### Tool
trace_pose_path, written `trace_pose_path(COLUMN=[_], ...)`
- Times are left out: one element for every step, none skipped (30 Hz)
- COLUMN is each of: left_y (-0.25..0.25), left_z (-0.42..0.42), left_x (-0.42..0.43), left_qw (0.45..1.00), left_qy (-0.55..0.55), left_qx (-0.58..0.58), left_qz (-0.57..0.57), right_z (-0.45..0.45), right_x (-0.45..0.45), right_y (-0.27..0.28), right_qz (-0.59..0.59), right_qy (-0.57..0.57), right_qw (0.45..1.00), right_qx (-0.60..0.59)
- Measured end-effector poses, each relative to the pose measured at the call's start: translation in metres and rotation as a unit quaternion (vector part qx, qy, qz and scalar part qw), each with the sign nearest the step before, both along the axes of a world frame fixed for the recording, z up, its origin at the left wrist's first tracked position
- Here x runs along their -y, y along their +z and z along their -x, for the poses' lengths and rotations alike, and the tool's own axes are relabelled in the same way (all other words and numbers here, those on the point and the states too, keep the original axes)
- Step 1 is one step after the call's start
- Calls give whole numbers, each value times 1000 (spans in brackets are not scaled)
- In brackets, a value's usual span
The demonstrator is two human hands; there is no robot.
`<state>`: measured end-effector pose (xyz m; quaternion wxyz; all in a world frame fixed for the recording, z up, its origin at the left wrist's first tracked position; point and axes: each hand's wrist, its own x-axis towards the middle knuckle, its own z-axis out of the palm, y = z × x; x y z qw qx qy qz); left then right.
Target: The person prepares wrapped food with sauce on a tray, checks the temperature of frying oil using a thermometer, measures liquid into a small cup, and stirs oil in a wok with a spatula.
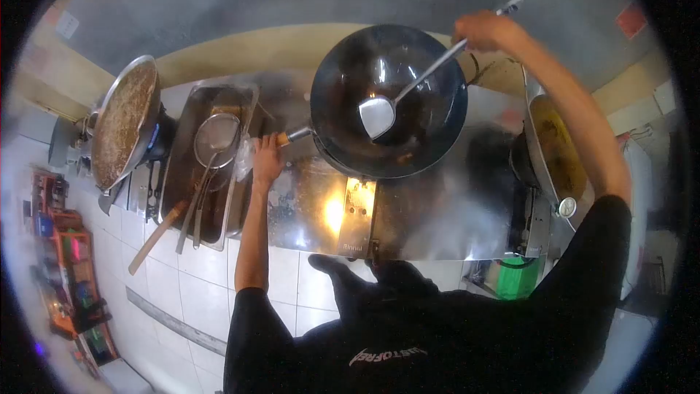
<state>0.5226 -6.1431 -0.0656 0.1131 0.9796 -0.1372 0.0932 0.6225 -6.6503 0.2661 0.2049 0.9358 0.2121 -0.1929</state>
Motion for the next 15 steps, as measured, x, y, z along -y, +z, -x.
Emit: trace_pose_path(left_y=[-3, -5, -6, -3, 0, 3, 4, 6, 6, 6, 8, 11, 16, 18, 20], left_z=[-1, -2, 0, -1, -3, -3, -5, -8, -11, -14, -16, -19, -21, -17, -10], left_x=[1, 1, 2, 2, 3, 5, 6, 5, 4, 4, 1, -5, -6, -6, -14], left_qw=[1000, 1000, 1000, 1000, 1000, 999, 999, 999, 999, 998, 998, 996, 989, 978, 975], left_qy=[1, 10, 7, 16, 26, 27, 26, 16, 5, 19, 12, -22, -57, -36, -84], left_qx=[15, 24, 16, 2, -9, 19, 13, 12, 10, -13, -18, -75, -130, -202, -205], left_qz=[13, 4, 8, -3, -14, -24, -19, -30, -42, -57, -55, -51, -47, -27, -12], right_z=[-7, -11, -15, -20, -30, -42, -51, -59, -62, -64, -63, -60, -56, -49, -46], right_x=[-8, -16, -23, -29, -34, -38, -47, -56, -59, -59, -58, -56, -52, -50, -45], right_y=[5, 1, -3, -6, -4, 0, 7, 16, 25, 33, 38, 39, 42, 43, 42], right_qz=[13, 16, -36, -88, -84, -54, -24, 46, 49, 84, 119, 121, 107, 92, 95], right_qy=[6, 3, 30, 55, 52, 89, 127, 113, 111, 107, 100, 90, 109, 127, 115], right_qw=[1000, 1000, 999, 995, 995, 994, 990, 990, 990, 989, 987, 988, 987, 985, 986], right_qx=[-5, -12, -15, -15, -18, -34, -51, -65, -74, -53, -30, -33, -48, -65, -70])
